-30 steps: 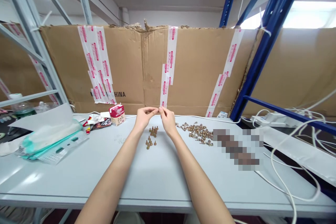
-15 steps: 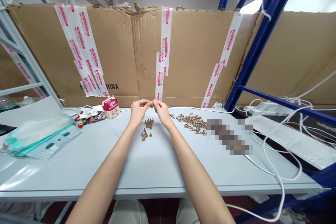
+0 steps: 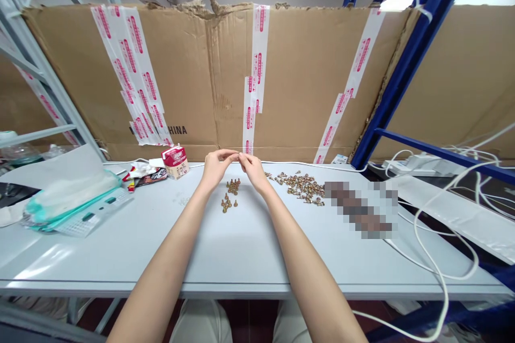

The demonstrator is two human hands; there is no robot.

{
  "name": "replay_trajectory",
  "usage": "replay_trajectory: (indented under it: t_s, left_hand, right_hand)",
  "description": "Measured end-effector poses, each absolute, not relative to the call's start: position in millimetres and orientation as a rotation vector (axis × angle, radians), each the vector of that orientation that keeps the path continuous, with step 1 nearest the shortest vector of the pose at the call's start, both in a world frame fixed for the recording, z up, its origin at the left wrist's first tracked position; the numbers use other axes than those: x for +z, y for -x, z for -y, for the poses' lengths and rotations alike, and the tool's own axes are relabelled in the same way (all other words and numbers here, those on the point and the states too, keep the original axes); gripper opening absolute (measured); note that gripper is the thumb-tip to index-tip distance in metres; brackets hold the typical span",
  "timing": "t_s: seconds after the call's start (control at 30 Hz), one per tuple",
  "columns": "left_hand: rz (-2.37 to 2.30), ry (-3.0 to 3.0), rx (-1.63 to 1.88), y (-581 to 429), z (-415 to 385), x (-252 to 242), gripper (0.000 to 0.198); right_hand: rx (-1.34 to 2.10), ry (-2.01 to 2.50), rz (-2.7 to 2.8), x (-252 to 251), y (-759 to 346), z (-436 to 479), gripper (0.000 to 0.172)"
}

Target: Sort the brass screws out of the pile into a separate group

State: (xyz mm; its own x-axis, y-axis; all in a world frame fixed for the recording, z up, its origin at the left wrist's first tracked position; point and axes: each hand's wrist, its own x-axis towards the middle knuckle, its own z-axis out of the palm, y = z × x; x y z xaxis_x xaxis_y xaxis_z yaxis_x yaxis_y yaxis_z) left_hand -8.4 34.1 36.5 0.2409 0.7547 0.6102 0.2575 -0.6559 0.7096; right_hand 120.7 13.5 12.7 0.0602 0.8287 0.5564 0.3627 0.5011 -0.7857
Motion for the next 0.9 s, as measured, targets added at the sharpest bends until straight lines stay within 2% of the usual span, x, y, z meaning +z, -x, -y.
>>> replay_trajectory:
  t_s: [0.27,0.47,0.7,0.9]
  left_hand:
    - [-0.965,-2.115,1.516,8.0,-32.6,35.5,0.017]
    - [-0.883,-1.963,1.397,9.6,-39.6,31.9,0.03]
    - [-0.992,-2.275,1.449,9.1,-34.7,30.3,0.016]
    - [-0.949,-2.443,1.25,3.7,-29.5,26.8,0.027]
  right_hand:
    - [0.452,1.091,1.566,9.9,-120.2,-13.3,0.044]
    - [0.5,1.068,1.526,8.8,-120.3,-13.6,0.044]
    - [0.475,1.07,1.511,9.1,-120.5,-13.5,0.044]
    - [0.423,1.077,1.557,10.5,-120.7,-11.2,0.046]
